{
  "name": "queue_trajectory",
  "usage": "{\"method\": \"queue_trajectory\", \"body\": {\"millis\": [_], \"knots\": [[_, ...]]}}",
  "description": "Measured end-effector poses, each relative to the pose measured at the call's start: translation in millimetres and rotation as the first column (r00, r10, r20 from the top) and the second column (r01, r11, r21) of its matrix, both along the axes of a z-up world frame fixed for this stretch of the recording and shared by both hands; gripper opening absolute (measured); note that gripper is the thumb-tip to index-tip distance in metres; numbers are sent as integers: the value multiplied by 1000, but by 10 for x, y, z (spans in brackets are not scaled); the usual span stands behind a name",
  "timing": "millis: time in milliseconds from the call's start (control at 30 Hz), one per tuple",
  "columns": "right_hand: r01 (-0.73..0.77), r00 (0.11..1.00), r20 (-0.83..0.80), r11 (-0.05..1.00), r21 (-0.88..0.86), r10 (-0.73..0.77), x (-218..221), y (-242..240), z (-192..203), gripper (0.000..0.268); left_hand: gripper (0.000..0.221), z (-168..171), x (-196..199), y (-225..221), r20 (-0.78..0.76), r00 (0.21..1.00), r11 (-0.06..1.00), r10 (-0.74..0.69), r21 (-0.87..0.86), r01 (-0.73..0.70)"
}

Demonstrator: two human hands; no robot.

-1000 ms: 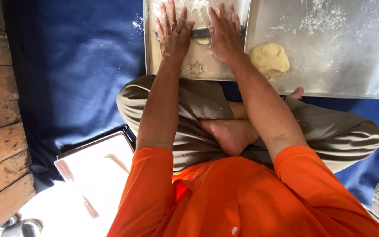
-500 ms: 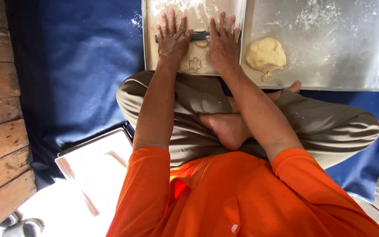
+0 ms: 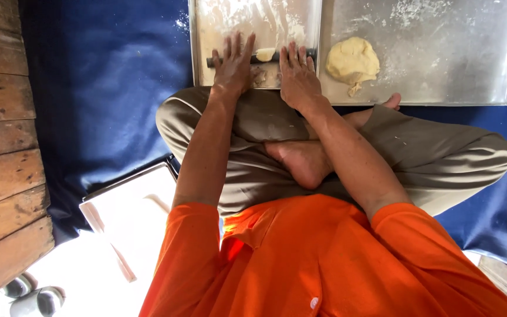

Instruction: Rolling out dough with a rolling pin and using a star-shaped cutter to create cookies and arrange them on a baking tray.

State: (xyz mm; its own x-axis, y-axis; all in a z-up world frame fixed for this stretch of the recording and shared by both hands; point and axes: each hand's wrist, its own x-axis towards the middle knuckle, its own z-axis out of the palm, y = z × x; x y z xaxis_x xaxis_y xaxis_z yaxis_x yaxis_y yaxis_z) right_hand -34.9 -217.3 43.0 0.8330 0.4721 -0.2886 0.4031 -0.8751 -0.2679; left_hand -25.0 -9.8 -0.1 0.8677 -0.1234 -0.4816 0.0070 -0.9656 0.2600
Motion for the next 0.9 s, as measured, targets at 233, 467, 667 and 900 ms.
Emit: {"method": "queue_trajectory", "body": {"millis": [233,467,667,900], "knots": [[21,998,-55,999,-30,-22,215,41,21,79,110,-326,688,-3,389,921,1000,3,13,-8],[7,1000,-2,999,36,-6,190,19,-51,70,45,-324,760,127,335,893,942,299,-252,-221],[24,998,-61,1000,7,-23,318,64,-140,69,63,-2,235,-42,108,989,989,105,-119,-92],[106,994,-44,993,57,-103,649,78,-338,64,73,-187,524,-138,276,940,977,201,-120,-174]]}}
